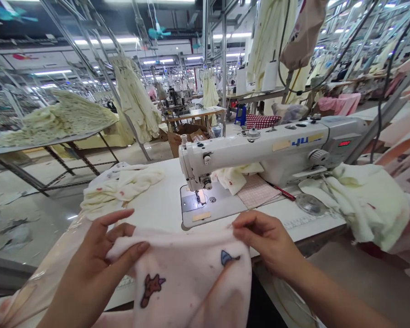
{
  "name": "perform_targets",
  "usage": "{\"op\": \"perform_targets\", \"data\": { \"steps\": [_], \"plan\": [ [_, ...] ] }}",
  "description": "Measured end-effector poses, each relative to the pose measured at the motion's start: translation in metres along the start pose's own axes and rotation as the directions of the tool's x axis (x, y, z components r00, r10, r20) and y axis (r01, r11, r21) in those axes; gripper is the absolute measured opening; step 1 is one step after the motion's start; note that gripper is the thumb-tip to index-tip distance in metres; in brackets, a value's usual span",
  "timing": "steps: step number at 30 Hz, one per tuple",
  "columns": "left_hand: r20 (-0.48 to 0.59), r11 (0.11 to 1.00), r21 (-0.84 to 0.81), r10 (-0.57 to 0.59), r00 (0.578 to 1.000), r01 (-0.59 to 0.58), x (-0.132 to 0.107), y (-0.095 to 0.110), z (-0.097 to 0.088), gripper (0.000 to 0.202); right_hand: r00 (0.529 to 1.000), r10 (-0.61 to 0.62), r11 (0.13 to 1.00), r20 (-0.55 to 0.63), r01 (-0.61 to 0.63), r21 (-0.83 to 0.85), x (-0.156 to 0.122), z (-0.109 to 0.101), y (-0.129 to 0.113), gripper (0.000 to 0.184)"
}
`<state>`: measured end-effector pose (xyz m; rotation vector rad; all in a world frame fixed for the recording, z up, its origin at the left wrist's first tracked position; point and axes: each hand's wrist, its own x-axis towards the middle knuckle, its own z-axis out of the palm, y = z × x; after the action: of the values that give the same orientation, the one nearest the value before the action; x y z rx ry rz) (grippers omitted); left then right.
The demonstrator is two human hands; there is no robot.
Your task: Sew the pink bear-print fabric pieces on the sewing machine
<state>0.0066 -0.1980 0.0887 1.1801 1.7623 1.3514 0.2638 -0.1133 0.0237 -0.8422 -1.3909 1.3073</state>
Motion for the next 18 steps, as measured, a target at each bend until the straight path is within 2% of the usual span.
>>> {"op": "perform_targets", "data": {
  "steps": [2,4,6,8,9,10,11,12,13,15,16,17,18],
  "plan": [
    [-0.013,0.983,0.136,0.122,0.992,-0.119,0.0,-0.001,-0.003,0.042,0.995,-0.067,0.986,0.068,0.077,-0.148,0.003,-0.004,-0.004,0.01],
    [0.043,0.896,0.317,0.313,0.949,-0.31,0.004,-0.006,-0.008,0.031,0.974,-0.162,0.928,0.159,0.205,-0.311,0.006,-0.008,-0.005,0.01],
    [0.178,0.722,0.43,0.52,0.835,-0.541,0.012,-0.011,-0.012,0.024,0.918,-0.304,0.778,0.256,0.394,-0.489,0.008,-0.01,-0.001,0.015],
    [0.305,0.549,0.46,0.64,0.705,-0.698,0.022,-0.015,-0.014,0.02,0.835,-0.436,0.57,0.335,0.544,-0.616,0.011,-0.011,0.006,0.014],
    [0.334,0.496,0.479,0.66,0.673,-0.725,0.028,-0.015,-0.014,0.017,0.798,-0.474,0.491,0.372,0.59,-0.641,0.013,-0.011,0.007,0.012],
    [0.342,0.472,0.499,0.664,0.665,-0.727,0.034,-0.015,-0.013,0.014,0.773,-0.485,0.455,0.41,0.623,-0.636,0.015,-0.011,0.005,0.012],
    [0.334,0.48,0.511,0.654,0.679,-0.713,0.039,-0.015,-0.011,0.012,0.76,-0.461,0.47,0.457,0.646,-0.601,0.018,-0.013,-0.001,0.014],
    [0.314,0.52,0.506,0.633,0.708,-0.688,0.044,-0.014,-0.009,0.011,0.754,-0.409,0.528,0.513,0.655,-0.54,0.022,-0.015,-0.011,0.016],
    [0.288,0.59,0.469,0.601,0.746,-0.657,0.049,-0.013,-0.005,0.012,0.738,-0.338,0.609,0.584,0.645,-0.462,0.026,-0.018,-0.025,0.017],
    [0.275,0.793,0.296,0.464,0.842,-0.533,0.053,-0.013,0.002,0.015,0.662,-0.2,0.738,0.722,0.587,-0.334,0.035,-0.024,-0.06,0.014],
    [0.299,0.89,0.181,0.355,0.886,-0.418,0.052,-0.014,0.005,0.018,0.595,-0.16,0.742,0.788,0.598,-0.301,0.039,-0.026,-0.076,0.011],
    [0.346,0.959,0.077,0.231,0.91,-0.273,0.05,-0.015,0.007,0.021,0.534,-0.148,0.703,0.832,0.649,-0.292,0.042,-0.026,-0.089,0.011],
    [0.404,0.993,0.006,0.107,0.909,-0.119,0.046,-0.017,0.007,0.026,0.481,-0.167,0.624,0.86,0.727,-0.285,0.043,-0.024,-0.096,0.014]
  ]
}}
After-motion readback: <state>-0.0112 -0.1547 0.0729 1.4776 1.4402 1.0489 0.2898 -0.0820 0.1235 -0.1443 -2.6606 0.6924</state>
